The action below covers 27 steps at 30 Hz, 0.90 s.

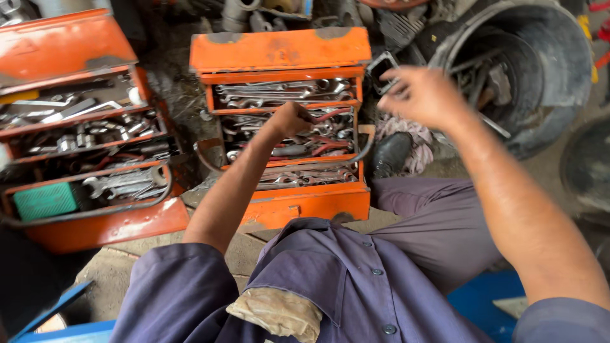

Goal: The person opens drawers of an orange toolbox, picks up various wrenches and sockets, and places them into a black bucket. The person then closes the toolbox drawers and locks the toolbox with a key.

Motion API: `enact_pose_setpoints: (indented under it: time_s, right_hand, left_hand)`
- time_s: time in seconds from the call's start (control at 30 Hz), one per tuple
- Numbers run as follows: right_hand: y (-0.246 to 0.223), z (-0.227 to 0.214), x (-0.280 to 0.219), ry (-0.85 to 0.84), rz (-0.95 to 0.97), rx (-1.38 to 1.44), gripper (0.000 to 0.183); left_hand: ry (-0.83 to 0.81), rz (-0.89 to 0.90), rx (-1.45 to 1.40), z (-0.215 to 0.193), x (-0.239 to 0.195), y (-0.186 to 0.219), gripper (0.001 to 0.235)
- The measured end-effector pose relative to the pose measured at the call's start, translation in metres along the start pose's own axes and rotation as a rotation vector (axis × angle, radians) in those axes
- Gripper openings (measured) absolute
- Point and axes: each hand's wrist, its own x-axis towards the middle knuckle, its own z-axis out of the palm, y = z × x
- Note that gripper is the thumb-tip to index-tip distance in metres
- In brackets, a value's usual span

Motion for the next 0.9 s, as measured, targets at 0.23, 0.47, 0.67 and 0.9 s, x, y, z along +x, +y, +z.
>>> enact_pose_setpoints:
  time_s: [0.23, 0.47, 0.67, 0.9]
  right_hand:
    - [-0.066, 0.073, -0.01, 0.121, -0.621, -0.529, 0.119]
    - [-0.062, 0.08, -0.009, 0.167, -0.62, -0.66, 0.065]
    - [-0.043, 0.087, -0.013, 0.189, -0.54, -0.589, 0.046]
    - [-0.02, 0.053, -0.01, 0.305, -0.337, -0.227, 0.022]
  left_hand:
    - [-0.171, 0.082, -0.354, -0.019, -0.046, 0.053, 0.028]
    - [-0.168, -0.146, -0.597, -0.035, -0.073, 0.075, 0.024]
    - [-0.21, -0.143, -0.736, -0.035, -0.076, 0.068, 0.037]
    - [0.005, -0.133, -0.831, -0.014, -0.054, -0.001, 0.06]
